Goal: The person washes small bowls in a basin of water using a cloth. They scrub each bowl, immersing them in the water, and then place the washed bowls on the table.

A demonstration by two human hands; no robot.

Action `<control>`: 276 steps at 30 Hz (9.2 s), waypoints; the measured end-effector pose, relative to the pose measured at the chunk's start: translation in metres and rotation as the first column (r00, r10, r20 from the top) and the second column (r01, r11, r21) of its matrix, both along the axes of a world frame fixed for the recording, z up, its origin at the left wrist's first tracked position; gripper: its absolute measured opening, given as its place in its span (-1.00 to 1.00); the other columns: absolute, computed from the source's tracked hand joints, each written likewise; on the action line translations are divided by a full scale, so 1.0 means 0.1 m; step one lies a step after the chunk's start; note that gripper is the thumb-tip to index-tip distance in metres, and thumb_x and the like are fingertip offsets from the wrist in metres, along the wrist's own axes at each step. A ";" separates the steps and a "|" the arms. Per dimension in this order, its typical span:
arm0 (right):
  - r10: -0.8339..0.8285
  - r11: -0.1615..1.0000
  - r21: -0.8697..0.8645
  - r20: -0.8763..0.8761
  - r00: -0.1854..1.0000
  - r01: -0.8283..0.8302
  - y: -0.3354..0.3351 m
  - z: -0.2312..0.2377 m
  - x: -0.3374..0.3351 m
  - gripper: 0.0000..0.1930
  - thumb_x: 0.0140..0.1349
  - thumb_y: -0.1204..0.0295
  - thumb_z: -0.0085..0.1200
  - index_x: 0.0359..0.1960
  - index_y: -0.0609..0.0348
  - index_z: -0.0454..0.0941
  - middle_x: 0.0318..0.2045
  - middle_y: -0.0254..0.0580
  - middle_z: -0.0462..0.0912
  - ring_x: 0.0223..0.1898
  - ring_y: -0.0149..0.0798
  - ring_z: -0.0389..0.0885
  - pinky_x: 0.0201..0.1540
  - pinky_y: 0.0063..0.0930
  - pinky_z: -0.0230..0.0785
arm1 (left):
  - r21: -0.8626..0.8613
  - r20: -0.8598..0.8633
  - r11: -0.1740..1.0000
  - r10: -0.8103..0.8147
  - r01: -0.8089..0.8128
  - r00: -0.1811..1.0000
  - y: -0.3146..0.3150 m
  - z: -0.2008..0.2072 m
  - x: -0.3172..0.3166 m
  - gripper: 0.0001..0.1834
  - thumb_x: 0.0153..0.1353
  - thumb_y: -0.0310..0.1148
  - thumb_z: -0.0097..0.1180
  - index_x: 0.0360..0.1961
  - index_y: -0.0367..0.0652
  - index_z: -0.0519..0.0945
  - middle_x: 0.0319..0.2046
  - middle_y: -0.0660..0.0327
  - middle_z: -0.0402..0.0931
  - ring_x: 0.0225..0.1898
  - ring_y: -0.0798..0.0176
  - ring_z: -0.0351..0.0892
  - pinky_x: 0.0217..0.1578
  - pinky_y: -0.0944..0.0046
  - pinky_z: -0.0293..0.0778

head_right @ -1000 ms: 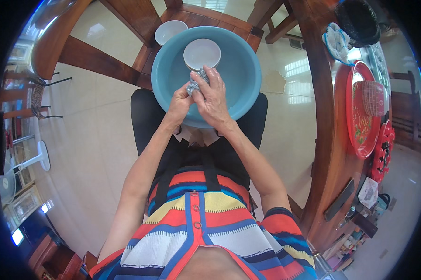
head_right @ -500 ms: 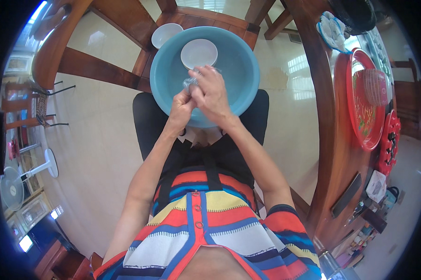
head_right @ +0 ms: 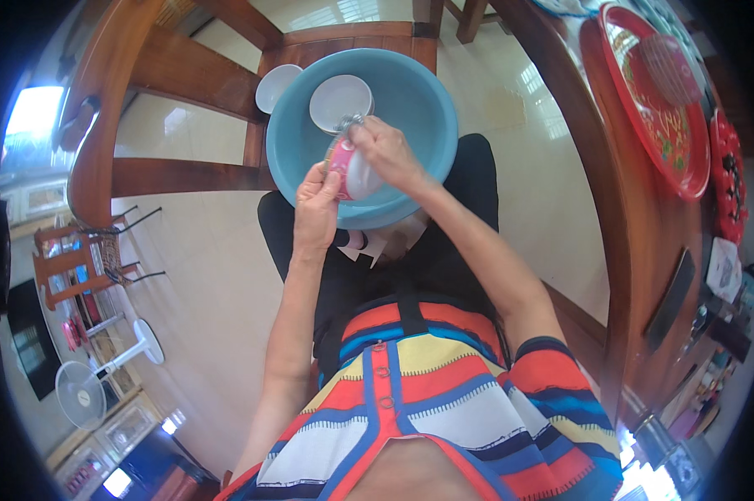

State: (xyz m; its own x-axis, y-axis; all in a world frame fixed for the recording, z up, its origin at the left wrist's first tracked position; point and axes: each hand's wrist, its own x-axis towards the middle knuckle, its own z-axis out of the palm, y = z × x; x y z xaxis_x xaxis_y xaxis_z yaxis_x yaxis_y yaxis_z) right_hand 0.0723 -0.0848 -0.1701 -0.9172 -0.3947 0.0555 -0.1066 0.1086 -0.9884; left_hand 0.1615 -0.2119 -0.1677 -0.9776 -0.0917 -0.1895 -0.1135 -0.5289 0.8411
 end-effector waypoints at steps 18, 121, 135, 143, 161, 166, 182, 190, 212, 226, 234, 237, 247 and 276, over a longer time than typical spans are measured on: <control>0.017 0.923 0.309 -0.629 0.778 0.230 -0.23 -0.03 0.50 -0.62 0.13 0.38 -0.06 -0.01 0.24 0.43 0.11 -0.04 0.35 0.21 0.03 0.21 0.21 -0.04 0.00 | 0.388 0.244 0.891 0.148 -0.237 0.958 -0.05 -0.11 -0.17 -0.61 0.37 -0.29 -0.24 0.17 -0.19 0.24 0.08 0.09 0.33 0.10 0.11 0.34 0.11 0.07 0.33; 0.047 0.984 0.171 -0.036 0.998 -0.040 -0.14 -0.02 0.07 -0.65 0.15 0.22 -0.03 -0.18 0.25 0.53 -0.23 0.03 0.56 -0.14 -0.04 0.50 -0.09 -0.34 0.31 | -0.203 0.063 0.974 -0.091 0.102 0.994 -0.20 0.00 0.05 -0.70 0.12 -0.65 0.00 -0.08 -0.29 0.42 -0.20 0.18 0.50 -0.18 0.35 0.48 -0.14 0.36 0.39; -0.195 0.961 0.116 -0.361 0.912 0.251 -0.21 -0.18 0.49 -0.54 0.25 0.37 -0.15 0.19 0.22 0.24 0.16 0.02 0.28 0.26 0.00 0.13 0.27 -0.29 -0.03 | 0.497 0.304 0.824 0.130 -0.273 0.944 -0.17 -0.08 -0.09 -0.61 0.27 -0.44 -0.08 0.13 -0.26 0.29 0.10 0.06 0.32 0.16 0.10 0.27 0.20 -0.05 0.17; -0.096 0.969 0.164 -0.447 0.889 0.187 -0.23 -0.06 0.36 -0.54 0.23 0.37 -0.12 0.19 0.16 0.26 0.17 -0.01 0.27 0.23 0.02 0.18 0.26 -0.25 -0.02 | 0.157 0.099 0.981 0.103 -0.117 0.990 -0.09 0.06 -0.08 -0.71 0.26 -0.51 -0.10 0.02 -0.23 0.30 -0.04 0.13 0.41 0.01 0.20 0.43 0.05 0.12 0.37; 0.218 0.777 0.606 -0.515 0.829 0.172 0.52 -0.39 0.07 -0.79 -0.01 0.45 0.11 -0.28 0.12 0.49 -0.38 -0.20 0.54 -0.30 -0.12 0.54 -0.19 -0.22 0.28 | -0.951 -0.289 0.168 -0.202 -0.258 0.936 -0.17 0.02 -0.79 -0.68 -0.02 -0.54 0.07 -0.16 -0.20 0.52 -0.29 0.03 0.55 -0.27 0.03 0.55 -0.23 0.13 0.40; 0.224 0.773 0.607 -0.531 0.817 0.183 0.47 -0.34 0.08 -0.81 -0.02 0.44 0.11 -0.32 0.11 0.50 -0.43 -0.19 0.54 -0.37 -0.11 0.55 -0.31 -0.25 0.31 | -0.962 -0.233 -0.079 -0.267 -0.262 0.935 -0.15 -0.28 -1.00 -0.81 -0.02 -0.53 0.02 -0.33 -0.09 0.52 -0.40 0.13 0.52 -0.30 0.05 0.49 -0.19 0.05 0.25; 0.249 0.699 0.698 -0.442 0.862 0.156 0.45 -0.36 0.08 -0.83 0.00 0.42 0.09 -0.33 0.11 0.51 -0.40 -0.20 0.54 -0.35 -0.10 0.53 -0.28 -0.23 0.30 | -0.929 -0.312 0.150 0.183 -0.340 0.932 -0.88 -0.20 -1.13 -0.79 0.10 -0.37 0.07 -0.26 -0.23 0.50 -0.39 0.03 0.50 -0.29 -0.04 0.50 -0.27 0.07 0.41; 0.257 0.683 0.716 -0.421 0.870 0.145 0.45 -0.37 0.05 -0.82 -0.03 0.42 0.11 -0.34 0.11 0.51 -0.42 -0.19 0.55 -0.35 -0.10 0.53 -0.30 -0.22 0.30 | -0.999 0.025 0.040 0.386 0.011 0.922 -1.57 -0.45 -1.54 -0.57 0.11 -0.19 0.09 -0.17 -0.37 0.40 -0.26 -0.23 0.52 -0.18 -0.23 0.52 -0.12 -0.02 0.41; 0.243 0.679 0.720 -0.405 0.881 0.144 0.45 -0.37 0.05 -0.84 -0.01 0.41 0.11 -0.36 0.11 0.51 -0.42 -0.17 0.54 -0.34 -0.12 0.55 -0.28 -0.23 0.29 | -0.980 0.195 0.115 0.440 0.160 0.877 -1.66 -0.65 -1.77 -0.63 0.06 -0.43 -0.13 -0.08 -0.37 0.26 -0.22 -0.30 0.49 -0.11 -0.27 0.49 -0.06 -0.10 0.37; 0.284 0.631 0.761 -0.406 0.869 0.149 0.47 -0.39 0.05 -0.83 0.03 0.40 0.09 -0.32 0.12 0.50 -0.38 -0.18 0.53 -0.32 -0.06 0.53 -0.31 -0.20 0.32 | -0.991 -0.120 -0.008 0.524 -0.136 0.843 -1.45 0.24 -0.84 -0.60 0.00 -0.34 -0.10 -0.09 -0.17 0.47 -0.35 -0.04 0.58 -0.27 -0.13 0.56 -0.21 -0.02 0.42; 0.379 0.467 0.874 -0.333 0.863 0.132 0.45 -0.43 0.05 -0.82 0.03 0.42 0.04 -0.31 0.14 0.46 -0.37 -0.07 0.50 -0.36 -0.06 0.56 -0.31 -0.18 0.31 | -0.941 -0.031 -0.338 0.042 -0.015 0.999 -0.60 0.07 -0.20 -0.62 -0.07 -0.40 0.00 -0.13 -0.10 0.51 -0.66 0.09 0.54 -0.61 -0.02 0.57 -0.58 0.06 0.47; 0.377 0.445 0.894 -0.239 0.895 0.051 0.42 -0.46 0.00 -0.81 0.04 0.45 0.01 -0.28 0.20 0.44 -0.33 -0.01 0.49 -0.34 0.01 0.57 -0.30 -0.09 0.34 | -0.927 0.010 -0.376 -0.031 -0.003 0.999 -0.37 -0.24 -0.25 -0.63 -0.08 -0.41 0.02 -0.15 -0.13 0.48 -0.67 0.08 0.53 -0.63 0.01 0.57 -0.63 0.09 0.47; 0.085 0.688 0.713 0.106 0.991 -0.135 0.05 -0.81 0.09 -0.30 0.06 0.08 0.08 0.11 0.33 0.15 0.05 0.29 0.22 -0.01 0.23 0.42 0.02 -0.09 0.33 | -0.972 0.232 0.032 0.034 0.231 0.972 0.03 -0.37 -0.43 -0.60 0.02 -0.30 0.06 -0.09 -0.23 0.50 -0.54 0.02 0.58 -0.44 0.08 0.63 -0.48 0.22 0.50; 0.174 0.847 0.525 -0.417 0.892 0.081 0.04 -0.75 -0.03 -0.65 -0.07 0.58 0.06 -0.17 0.20 0.35 -0.19 0.08 0.36 -0.15 0.09 0.45 -0.15 -0.14 0.38 | -0.100 0.592 0.897 -0.293 0.430 0.751 -0.21 -0.42 -0.38 -0.28 -0.05 -0.33 0.04 0.23 -0.13 0.23 -0.28 0.22 0.44 -0.25 0.26 0.50 -0.24 0.11 0.48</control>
